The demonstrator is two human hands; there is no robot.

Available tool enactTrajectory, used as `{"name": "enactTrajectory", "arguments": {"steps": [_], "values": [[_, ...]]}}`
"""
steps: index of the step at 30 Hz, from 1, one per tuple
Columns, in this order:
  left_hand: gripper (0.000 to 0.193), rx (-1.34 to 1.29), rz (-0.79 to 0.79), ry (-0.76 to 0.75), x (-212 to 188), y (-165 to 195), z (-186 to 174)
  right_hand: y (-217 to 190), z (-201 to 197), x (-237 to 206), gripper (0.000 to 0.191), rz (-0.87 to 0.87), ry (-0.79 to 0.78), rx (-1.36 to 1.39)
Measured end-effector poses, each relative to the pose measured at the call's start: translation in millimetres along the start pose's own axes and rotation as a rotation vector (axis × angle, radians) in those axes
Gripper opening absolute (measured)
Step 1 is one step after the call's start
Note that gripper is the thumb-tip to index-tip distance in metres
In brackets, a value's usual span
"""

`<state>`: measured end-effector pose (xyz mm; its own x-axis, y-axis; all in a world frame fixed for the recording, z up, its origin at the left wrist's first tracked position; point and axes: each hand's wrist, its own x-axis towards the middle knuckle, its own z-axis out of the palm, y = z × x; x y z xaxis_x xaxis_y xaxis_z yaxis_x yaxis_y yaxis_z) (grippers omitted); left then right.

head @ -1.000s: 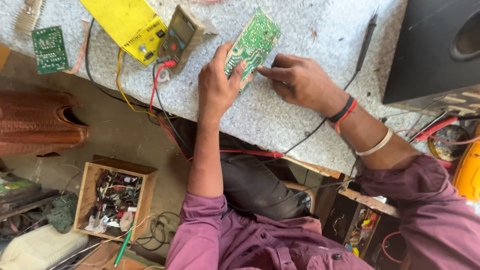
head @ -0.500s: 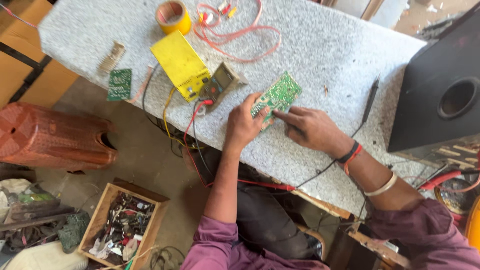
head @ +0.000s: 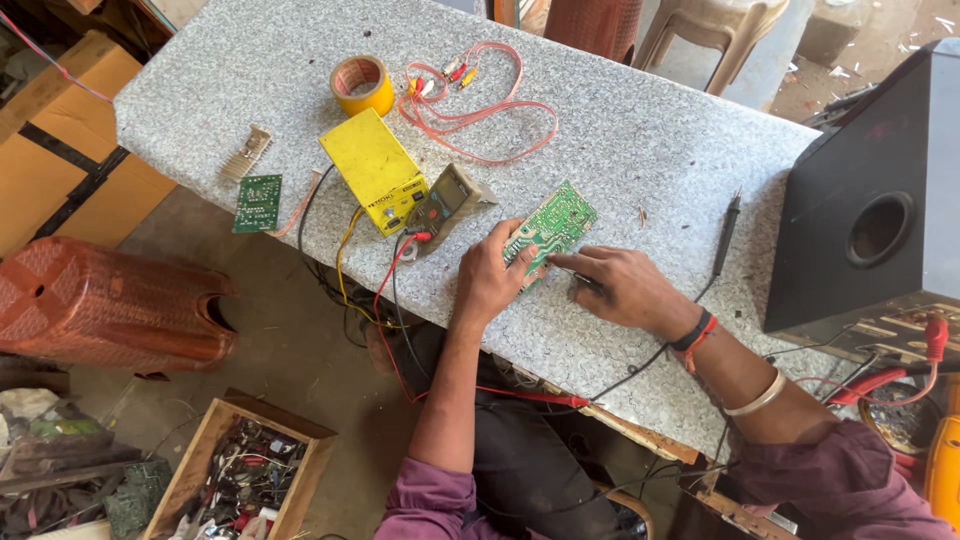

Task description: The person uses a small metal tool to scrape and clean contact points on a green circuit board, then flips the board to continue scraping other areas. The person holds the board with one hand while working with the tool in the other.

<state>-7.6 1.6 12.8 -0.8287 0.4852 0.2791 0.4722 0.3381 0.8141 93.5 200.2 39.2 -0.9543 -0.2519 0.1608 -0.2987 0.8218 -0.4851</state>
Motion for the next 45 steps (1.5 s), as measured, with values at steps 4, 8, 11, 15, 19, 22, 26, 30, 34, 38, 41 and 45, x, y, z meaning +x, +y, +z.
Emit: {"name": "enactTrajectory", "arguments": {"steps": [4, 8, 11, 15, 19, 22, 26, 30, 34, 38, 41, 45], "values": [[0.043, -0.011, -0.008, -0.015, 0.5, 4.2, -1.7, 3.0, 2.0, -0.1, 0.059, -0.081, 0.035, 0.004], [0.043, -0.017, -0.017, -0.012, 1.5, 5.4, -2.0, 8.2, 4.3, -1.2, 0.051, -0.043, 0.082, 0.072], [0.042, -0.059, -0.06, -0.014, 1.2, 1.9, -2.0, 10.1, 7.1, -4.7, 0.034, -0.019, 0.314, 0.199], [0.04, -0.106, 0.051, 0.052, -2.8, -8.2, -4.1, 9.1, 11.3, -3.4, 0.023, 0.128, 0.534, 0.281], [0.039, -0.378, 0.091, -0.063, -7.2, -14.4, -4.6, 6.4, 12.5, 1.9, 0.041, 0.364, 0.345, 0.396], [0.045, -0.437, 0.005, -0.209, -10.3, -14.7, -5.8, 5.9, 12.6, 5.1, 0.042, 0.153, 0.273, 0.303], [0.042, -0.404, 0.012, -0.296, -12.5, -14.0, -6.8, 6.9, 16.4, 6.1, 0.033, 0.097, 0.246, 0.309], [0.04, -0.387, -0.007, -0.271, -14.1, -14.5, -7.8, 10.9, 18.8, 5.7, 0.029, 0.039, 0.266, 0.408], [0.037, -0.365, 0.007, -0.253, -15.1, -15.6, -10.5, 13.4, 15.9, 4.9, 0.025, 0.042, 0.19, 0.426], [0.039, -0.34, -0.01, -0.255, -15.0, -15.5, -11.9, 10.3, 14.4, 6.7, 0.029, 0.058, 0.181, 0.457], [0.04, -0.331, -0.017, -0.255, -15.3, -14.7, -11.7, 8.6, 14.1, 6.8, 0.031, 0.055, 0.199, 0.419], [0.043, -0.399, -0.035, -0.233, -16.3, -14.2, -11.9, 8.6, 15.1, 5.5, 0.035, 0.081, 0.233, 0.425]]}}
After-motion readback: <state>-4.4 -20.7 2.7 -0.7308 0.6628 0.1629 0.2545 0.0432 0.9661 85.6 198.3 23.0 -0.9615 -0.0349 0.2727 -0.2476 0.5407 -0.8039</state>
